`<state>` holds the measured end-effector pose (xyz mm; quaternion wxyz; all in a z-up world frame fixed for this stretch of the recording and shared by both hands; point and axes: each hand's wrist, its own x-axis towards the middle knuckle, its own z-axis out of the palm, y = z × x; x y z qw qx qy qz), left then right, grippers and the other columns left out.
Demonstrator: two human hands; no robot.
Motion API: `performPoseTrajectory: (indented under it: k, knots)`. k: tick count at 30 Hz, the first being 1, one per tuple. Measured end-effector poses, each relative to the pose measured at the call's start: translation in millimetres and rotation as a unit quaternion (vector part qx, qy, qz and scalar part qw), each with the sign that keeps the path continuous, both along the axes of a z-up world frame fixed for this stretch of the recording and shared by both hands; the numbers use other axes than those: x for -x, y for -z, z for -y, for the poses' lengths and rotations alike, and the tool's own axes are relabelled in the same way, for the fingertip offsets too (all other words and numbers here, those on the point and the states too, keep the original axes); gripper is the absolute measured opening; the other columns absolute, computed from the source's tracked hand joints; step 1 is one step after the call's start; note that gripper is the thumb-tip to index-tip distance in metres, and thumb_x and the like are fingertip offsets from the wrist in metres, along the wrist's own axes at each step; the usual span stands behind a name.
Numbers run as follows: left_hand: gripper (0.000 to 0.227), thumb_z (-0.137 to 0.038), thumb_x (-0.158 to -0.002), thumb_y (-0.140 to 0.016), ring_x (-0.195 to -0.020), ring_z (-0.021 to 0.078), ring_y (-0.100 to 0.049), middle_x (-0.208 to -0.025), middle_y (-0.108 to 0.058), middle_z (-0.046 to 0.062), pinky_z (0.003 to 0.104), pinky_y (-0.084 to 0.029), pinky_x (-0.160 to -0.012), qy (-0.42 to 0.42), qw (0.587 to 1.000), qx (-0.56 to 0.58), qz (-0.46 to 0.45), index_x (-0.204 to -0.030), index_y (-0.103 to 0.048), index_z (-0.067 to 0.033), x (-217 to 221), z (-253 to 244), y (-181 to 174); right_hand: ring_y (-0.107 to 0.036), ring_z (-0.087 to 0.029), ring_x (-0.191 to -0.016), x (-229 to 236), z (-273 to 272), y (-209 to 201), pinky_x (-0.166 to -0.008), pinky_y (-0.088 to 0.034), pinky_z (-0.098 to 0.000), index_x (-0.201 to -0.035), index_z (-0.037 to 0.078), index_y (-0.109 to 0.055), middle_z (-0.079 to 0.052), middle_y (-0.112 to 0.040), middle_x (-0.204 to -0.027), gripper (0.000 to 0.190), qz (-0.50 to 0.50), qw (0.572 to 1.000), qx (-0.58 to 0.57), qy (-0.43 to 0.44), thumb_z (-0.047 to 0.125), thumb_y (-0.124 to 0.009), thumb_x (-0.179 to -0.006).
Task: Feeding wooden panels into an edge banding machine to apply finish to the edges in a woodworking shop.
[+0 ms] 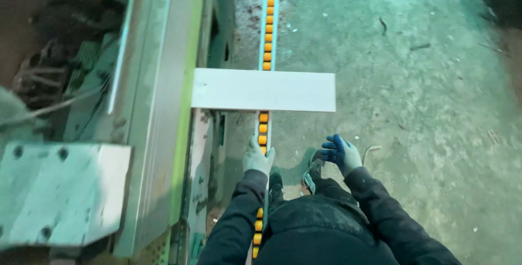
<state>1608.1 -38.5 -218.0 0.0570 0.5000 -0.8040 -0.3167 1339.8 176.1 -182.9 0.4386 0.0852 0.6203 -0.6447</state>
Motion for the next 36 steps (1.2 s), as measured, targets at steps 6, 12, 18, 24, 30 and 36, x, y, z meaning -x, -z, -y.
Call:
performPoseTrajectory:
  k: [6,12,18,24,30,36]
  knots:
    - [0.111,-0.072,-0.099,-0.072,-0.129,0.0457,-0.081,-0.151,-0.073,0.024,0.060,-0.069,-0.106,0.009,0.998,-0.009,0.056,-0.182,-0.028,-0.0140,47.1,52.3,-3.4,-0.086,-0.048,-0.097,45.3,16.2,-4.8,-0.084,-0.073,-0.0624,-0.144,-0.001,-0.076,-0.029,-0.084,-0.118,0.062,0.008,0.999,0.016,0.040,0.053,-0.080,-0.114]
    - [0.108,-0.070,-0.105,-0.067,-0.132,0.0478,-0.080,-0.162,-0.065,0.024,0.061,-0.070,-0.104,0.002,0.992,-0.027,0.124,-0.183,-0.022,-0.0102,117.5,117.0,0.3,-0.085,-0.049,-0.100,159.8,39.6,35.4,-0.087,-0.074,-0.0655,-0.150,-0.001,-0.072,-0.030,-0.082,-0.123,0.063,0.036,0.997,0.026,0.069,0.052,-0.075,-0.116]
    - [0.109,-0.074,-0.104,-0.065,-0.129,0.0436,-0.082,-0.167,-0.060,0.020,0.059,-0.072,-0.102,-0.040,0.982,0.013,0.183,-0.182,-0.023,-0.0111,210.4,192.7,6.2,-0.085,-0.047,-0.102,280.8,102.3,17.5,-0.092,-0.073,-0.0662,-0.154,0.000,-0.069,-0.027,-0.083,-0.123,0.064,0.043,0.995,0.059,0.065,0.052,-0.074,-0.117]
    - [0.106,-0.065,-0.109,-0.068,-0.136,0.0500,-0.076,-0.166,-0.053,0.023,0.065,-0.070,-0.104,-0.065,0.980,0.010,0.188,-0.183,-0.020,-0.0066,262.7,231.1,-1.4,-0.087,-0.042,-0.099,363.7,141.3,19.0,-0.090,-0.075,-0.0610,-0.152,0.002,-0.071,-0.022,-0.085,-0.119,0.060,0.060,0.993,0.084,0.050,0.052,-0.072,-0.118]
    - [0.104,-0.065,-0.108,-0.072,-0.137,0.0513,-0.073,-0.160,-0.052,0.020,0.064,-0.071,-0.101,-0.095,0.976,-0.016,0.197,-0.182,-0.022,-0.0114,302.0,259.3,-16.0,-0.087,-0.043,-0.097,401.8,157.1,84.8,-0.088,-0.075,-0.0606,-0.152,0.004,-0.071,-0.021,-0.085,-0.118,0.061,0.110,0.989,0.086,0.046,0.054,-0.072,-0.118]
    - [0.103,-0.063,-0.108,-0.077,-0.131,0.0439,-0.078,-0.156,-0.055,0.018,0.059,-0.072,-0.098,-0.089,0.966,0.030,0.240,-0.180,-0.026,-0.0086,343.7,294.4,-12.8,-0.087,-0.042,-0.098,410.5,176.5,86.4,-0.090,-0.075,-0.0618,-0.149,0.003,-0.072,-0.021,-0.085,-0.118,0.060,0.142,0.987,0.063,0.032,0.053,-0.073,-0.117]
